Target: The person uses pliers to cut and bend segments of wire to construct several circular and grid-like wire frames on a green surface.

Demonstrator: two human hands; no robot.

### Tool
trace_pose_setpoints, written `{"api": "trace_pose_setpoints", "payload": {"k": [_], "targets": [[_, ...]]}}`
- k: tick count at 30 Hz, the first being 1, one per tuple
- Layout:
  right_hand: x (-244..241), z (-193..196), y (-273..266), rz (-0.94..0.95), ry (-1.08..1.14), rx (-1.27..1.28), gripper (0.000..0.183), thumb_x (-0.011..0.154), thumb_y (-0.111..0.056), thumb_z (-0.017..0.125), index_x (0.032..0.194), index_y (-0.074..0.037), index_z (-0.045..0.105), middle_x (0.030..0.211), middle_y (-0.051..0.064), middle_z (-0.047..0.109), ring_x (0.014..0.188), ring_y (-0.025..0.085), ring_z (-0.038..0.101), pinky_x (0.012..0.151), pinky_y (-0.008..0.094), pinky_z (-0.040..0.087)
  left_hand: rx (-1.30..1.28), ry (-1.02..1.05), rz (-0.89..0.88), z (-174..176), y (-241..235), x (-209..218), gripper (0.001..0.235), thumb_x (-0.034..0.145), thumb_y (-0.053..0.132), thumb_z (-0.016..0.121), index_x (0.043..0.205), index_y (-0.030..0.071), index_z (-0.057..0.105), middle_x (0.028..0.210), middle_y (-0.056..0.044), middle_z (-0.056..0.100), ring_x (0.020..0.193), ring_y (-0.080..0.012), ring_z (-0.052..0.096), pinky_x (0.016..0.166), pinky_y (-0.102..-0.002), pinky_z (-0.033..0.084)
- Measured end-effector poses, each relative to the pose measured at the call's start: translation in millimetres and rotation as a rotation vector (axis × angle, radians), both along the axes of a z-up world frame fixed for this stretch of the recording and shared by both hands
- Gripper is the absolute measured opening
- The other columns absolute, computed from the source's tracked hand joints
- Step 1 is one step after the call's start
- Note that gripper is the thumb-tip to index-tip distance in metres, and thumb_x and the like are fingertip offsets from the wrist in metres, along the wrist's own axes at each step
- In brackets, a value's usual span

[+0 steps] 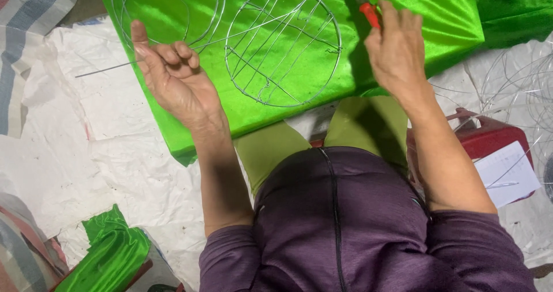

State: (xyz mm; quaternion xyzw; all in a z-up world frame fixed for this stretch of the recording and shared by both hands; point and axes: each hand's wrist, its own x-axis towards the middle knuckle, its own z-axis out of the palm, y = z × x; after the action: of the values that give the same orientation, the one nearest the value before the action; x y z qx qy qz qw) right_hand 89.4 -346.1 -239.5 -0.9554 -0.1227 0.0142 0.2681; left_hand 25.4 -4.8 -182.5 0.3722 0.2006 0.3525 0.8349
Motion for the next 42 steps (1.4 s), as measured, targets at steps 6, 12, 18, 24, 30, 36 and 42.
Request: {"api": "trace_pose_setpoints", "payload": {"k": [6, 12, 18, 24, 30, 36, 42], "targets": [[-32, 60, 25, -0.177, 0.646, 1.068, 0.038, 0.091, -0.029, 0.075, 0.124, -0.012, 0.064, 0.109, -0.002, 0.058, 0.09, 0.009, 0.053, 0.083, 0.028, 0.049, -0.076, -0.01, -0.05, 1, -28, -1, 0.053, 0.103, 0.026, 0.062, 0.148, 0.001, 0.05, 0.07, -0.003, 0.054, 0.066, -0.0175, 0.059, 0.054, -0.029, 0.049], [-21, 68, 51, -0.144, 0.45, 1.337, 0.033, 0.094, -0.012, 0.076, 0.122, -0.004, 0.062, 0.094, 0.006, 0.067, 0.078, 0.014, 0.062, 0.066, 0.023, 0.05, -0.134, 0.006, -0.078, 8, -42, -10, 0.055, 0.101, 0.026, 0.064, 0.147, 0.0, 0.048, 0.071, -0.004, 0.057, 0.066, -0.0178, 0.061, 0.054, -0.028, 0.05], [-26, 79, 54, -0.108, 0.47, 1.23, 0.028, 0.094, 0.0, 0.072, 0.12, -0.002, 0.061, 0.088, 0.008, 0.065, 0.073, 0.016, 0.063, 0.068, 0.026, 0.056, 0.109, 0.492, -0.264, 49, -73, -51, 0.06, 0.096, 0.043, 0.055, 0.139, 0.002, 0.05, 0.108, -0.012, 0.067, 0.087, -0.0233, 0.068, 0.06, -0.03, 0.052], [-45, 89, 70, 0.008, 0.527, 1.095, 0.031, 0.096, 0.001, 0.071, 0.125, -0.001, 0.062, 0.091, 0.005, 0.068, 0.076, 0.013, 0.066, 0.072, 0.024, 0.057, 1.509, 0.433, -0.251, 64, -94, -89, 0.013, 0.101, 0.022, 0.066, 0.1, 0.009, 0.068, 0.093, -0.007, 0.062, 0.085, -0.0225, 0.058, 0.072, -0.036, 0.045], [-62, 101, 75, 0.087, 0.603, 1.113, 0.032, 0.097, -0.002, 0.07, 0.128, 0.0, 0.062, 0.089, 0.002, 0.063, 0.076, 0.012, 0.06, 0.076, 0.024, 0.057, 1.306, 0.3, -0.594, 67, -104, -57, 0.025, 0.107, 0.006, 0.064, 0.131, 0.011, 0.067, 0.109, -0.007, 0.065, 0.088, -0.0169, 0.065, 0.075, -0.029, 0.054], [-66, 105, 42, 0.245, 0.482, 1.013, 0.041, 0.107, -0.022, 0.052, 0.137, 0.006, 0.053, 0.115, 0.009, 0.038, 0.098, 0.021, 0.057, 0.079, 0.034, 0.07, 0.86, 0.412, -0.597, 63, -89, -47, 0.015, 0.102, 0.02, 0.068, 0.112, 0.012, 0.075, 0.101, -0.002, 0.071, 0.092, -0.0122, 0.061, 0.075, -0.026, 0.052], [-86, 116, 22, 0.343, 0.683, 0.95, 0.022, 0.103, -0.014, 0.059, 0.092, -0.001, 0.071, 0.077, 0.014, 0.065, 0.074, 0.022, 0.066, 0.063, 0.031, 0.053, 0.407, 0.451, -0.728, 66, -69, -36, 0.016, 0.105, 0.016, 0.063, 0.114, 0.005, 0.07, 0.077, -0.004, 0.059, 0.05, -0.0018, 0.039, 0.043, -0.015, 0.039]]}}
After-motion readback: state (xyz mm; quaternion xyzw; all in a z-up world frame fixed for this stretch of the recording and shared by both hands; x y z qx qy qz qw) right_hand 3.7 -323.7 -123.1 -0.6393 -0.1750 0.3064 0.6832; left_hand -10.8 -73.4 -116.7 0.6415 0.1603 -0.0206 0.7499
